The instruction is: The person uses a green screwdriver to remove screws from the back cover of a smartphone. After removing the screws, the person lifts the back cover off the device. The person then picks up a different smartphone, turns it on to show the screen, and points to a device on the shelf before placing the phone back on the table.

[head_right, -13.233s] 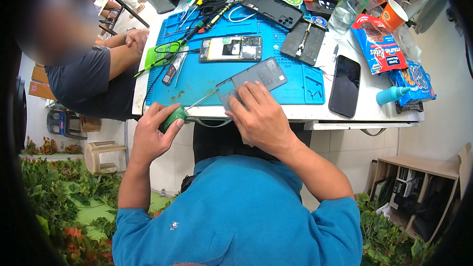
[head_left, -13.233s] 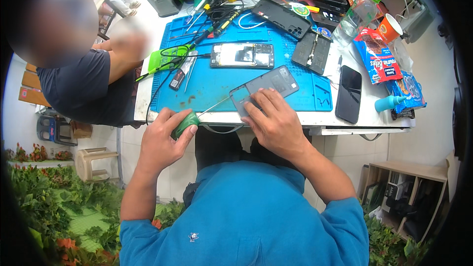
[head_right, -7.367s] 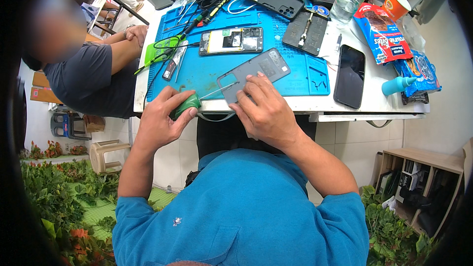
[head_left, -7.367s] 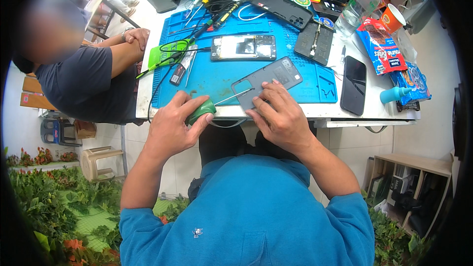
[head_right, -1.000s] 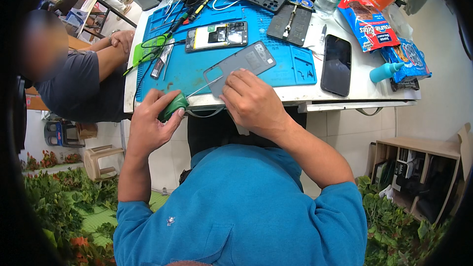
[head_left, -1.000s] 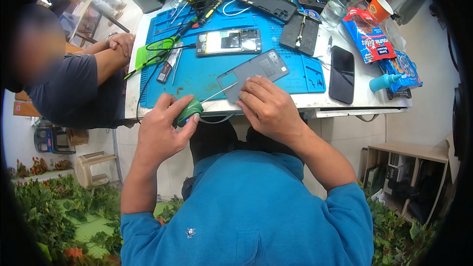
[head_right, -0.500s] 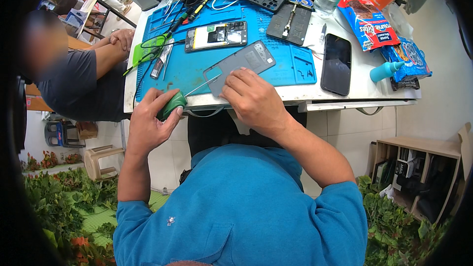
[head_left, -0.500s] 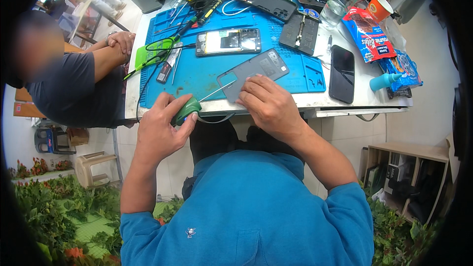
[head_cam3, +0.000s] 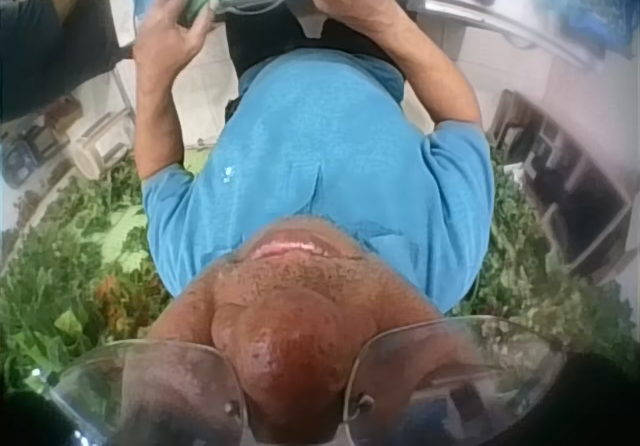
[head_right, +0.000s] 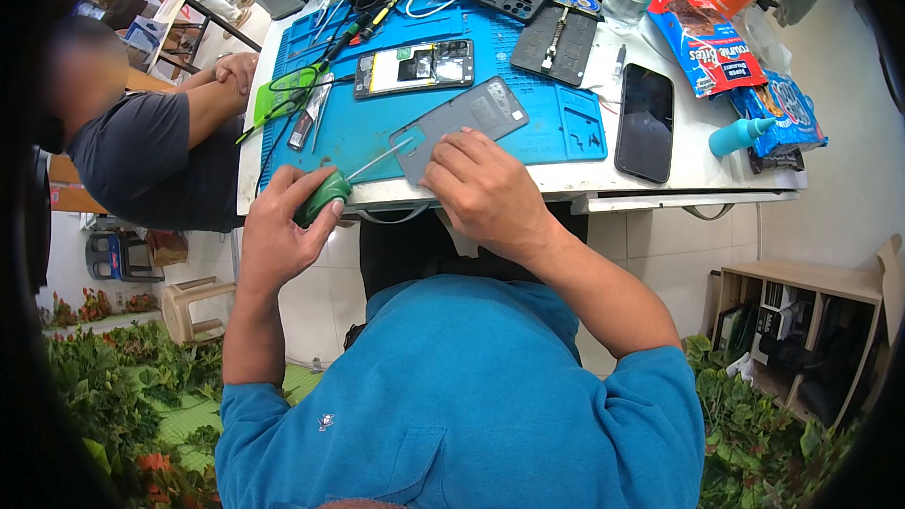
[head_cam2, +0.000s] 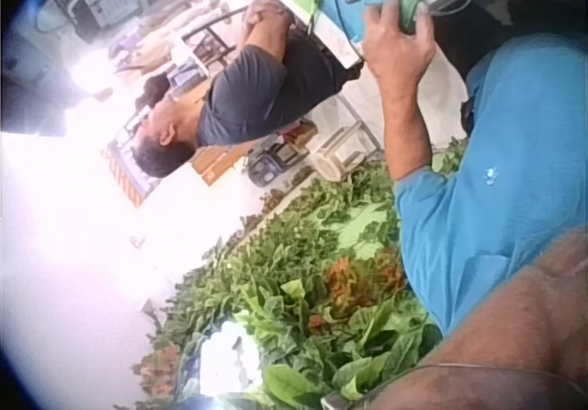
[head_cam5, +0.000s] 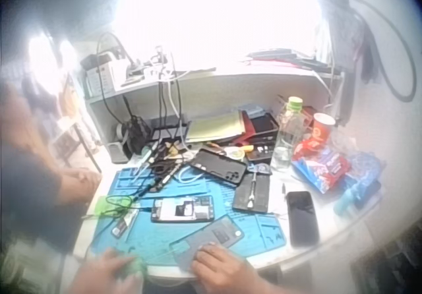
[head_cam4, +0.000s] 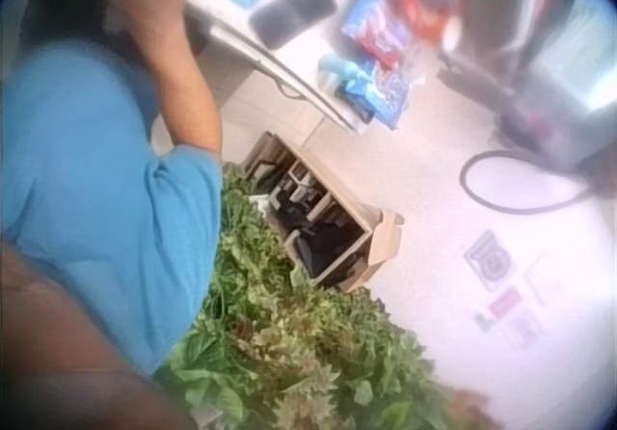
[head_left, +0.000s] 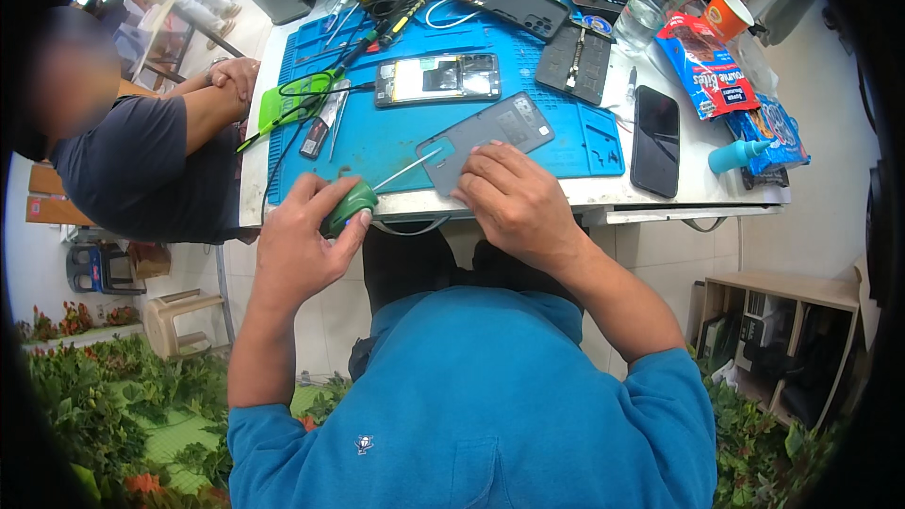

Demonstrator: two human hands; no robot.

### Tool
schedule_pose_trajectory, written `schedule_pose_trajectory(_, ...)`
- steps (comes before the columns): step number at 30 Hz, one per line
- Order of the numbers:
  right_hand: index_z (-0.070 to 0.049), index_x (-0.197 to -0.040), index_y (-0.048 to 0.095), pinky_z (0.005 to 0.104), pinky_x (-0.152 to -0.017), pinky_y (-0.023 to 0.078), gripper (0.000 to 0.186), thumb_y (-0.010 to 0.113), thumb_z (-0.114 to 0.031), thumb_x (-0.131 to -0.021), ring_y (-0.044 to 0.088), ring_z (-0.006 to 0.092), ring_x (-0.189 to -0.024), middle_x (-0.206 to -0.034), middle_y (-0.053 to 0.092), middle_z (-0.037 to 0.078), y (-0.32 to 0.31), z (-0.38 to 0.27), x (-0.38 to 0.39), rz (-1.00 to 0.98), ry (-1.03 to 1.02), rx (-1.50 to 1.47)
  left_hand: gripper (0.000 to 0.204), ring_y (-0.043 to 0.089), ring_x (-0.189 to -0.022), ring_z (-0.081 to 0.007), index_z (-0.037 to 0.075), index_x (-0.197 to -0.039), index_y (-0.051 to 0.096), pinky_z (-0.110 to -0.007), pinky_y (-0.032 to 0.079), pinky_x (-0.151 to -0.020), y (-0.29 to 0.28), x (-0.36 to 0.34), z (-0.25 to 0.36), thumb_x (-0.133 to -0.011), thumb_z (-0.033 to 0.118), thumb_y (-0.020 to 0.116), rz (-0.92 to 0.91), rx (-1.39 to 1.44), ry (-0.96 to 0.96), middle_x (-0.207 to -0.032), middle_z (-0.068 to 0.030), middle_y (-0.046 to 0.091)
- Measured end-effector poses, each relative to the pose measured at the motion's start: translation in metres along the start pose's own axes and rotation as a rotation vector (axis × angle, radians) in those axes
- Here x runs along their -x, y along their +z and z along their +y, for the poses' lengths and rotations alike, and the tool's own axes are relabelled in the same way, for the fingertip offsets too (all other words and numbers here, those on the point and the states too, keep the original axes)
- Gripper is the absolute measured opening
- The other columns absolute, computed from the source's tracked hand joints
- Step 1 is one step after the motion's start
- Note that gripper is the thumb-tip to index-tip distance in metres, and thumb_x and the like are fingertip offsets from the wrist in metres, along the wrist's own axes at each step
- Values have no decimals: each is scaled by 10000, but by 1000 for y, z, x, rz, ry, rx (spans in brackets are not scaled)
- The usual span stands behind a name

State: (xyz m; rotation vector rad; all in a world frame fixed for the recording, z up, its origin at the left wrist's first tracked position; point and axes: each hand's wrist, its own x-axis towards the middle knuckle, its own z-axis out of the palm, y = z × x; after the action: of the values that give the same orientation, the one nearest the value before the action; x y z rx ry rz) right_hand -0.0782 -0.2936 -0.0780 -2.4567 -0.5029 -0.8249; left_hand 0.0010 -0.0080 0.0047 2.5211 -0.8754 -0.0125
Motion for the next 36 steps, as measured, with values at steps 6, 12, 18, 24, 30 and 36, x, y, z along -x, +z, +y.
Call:
schedule_pose_trajectory(6, 14, -1106, 738, 508, -1122, 586, 250, 841, -112, -916, 726, 347, -1179, -1183, 747, 162, -1, -3, -2, -6, -7, 8, 405, 729, -827, -334, 92, -1322, 811, -420, 592, -745, -8, 6, -8, -944, 234, 849, -8, -13, 29, -1017, -146, 688)
schedule_pose_trajectory(12, 2, -1099, 764, 463, -1051, 599, 232, 856, -80, -902, 726, 349, -1176, -1181, 761, 137, -1, -4, -3, -13, -6, 11, 394, 729, -805, -333, 100, -1307, 816, -430, 592, -728, -7, 8, -8, -941, 244, 849, -16, 1, 42, -1016, -139, 681)
schedule_pose_trajectory(18, 4, -1066, 760, 464, -1044, 604, 215, 860, -82, -896, 731, 350, -1164, -1145, 763, 130, 1, -2, -2, -1, -12, 24, 424, 713, -852, -318, 77, -1330, 811, -407, 582, -767, -9, 2, -11, -932, 219, 845, -62, -6, 60, -1004, -152, 683)
schedule_pose_trajectory(24, -1, -1044, 760, 473, -1061, 608, 208, 868, -90, -889, 744, 344, -1164, -1127, 775, 124, 1, -4, -2, 6, -12, 34, 412, 728, -839, -334, 93, -1307, 821, -421, 588, -749, -9, -5, -15, -924, 243, 852, -53, 0, 81, -1023, -144, 693)
schedule_pose_trajectory(30, -6, -1031, 765, 479, -1092, 610, 196, 870, -89, -889, 759, 332, -1160, -1133, 786, 120, 3, -1, -1, 4, -17, 64, 412, 739, -831, -342, 107, -1292, 828, -426, 595, -741, -11, -10, -24, -914, 267, 863, -61, 1, 120, -1033, -139, 700)
schedule_pose_trajectory(36, -7, -1026, 766, 494, -1095, 614, 190, 870, -88, -890, 762, 332, -1158, -1133, 787, 122, 4, -2, -1, 12, -9, 54, 418, 743, -823, -342, 107, -1292, 828, -428, 597, -740, -12, -15, -25, -914, 280, 864, -82, -14, 121, -1032, -139, 701)
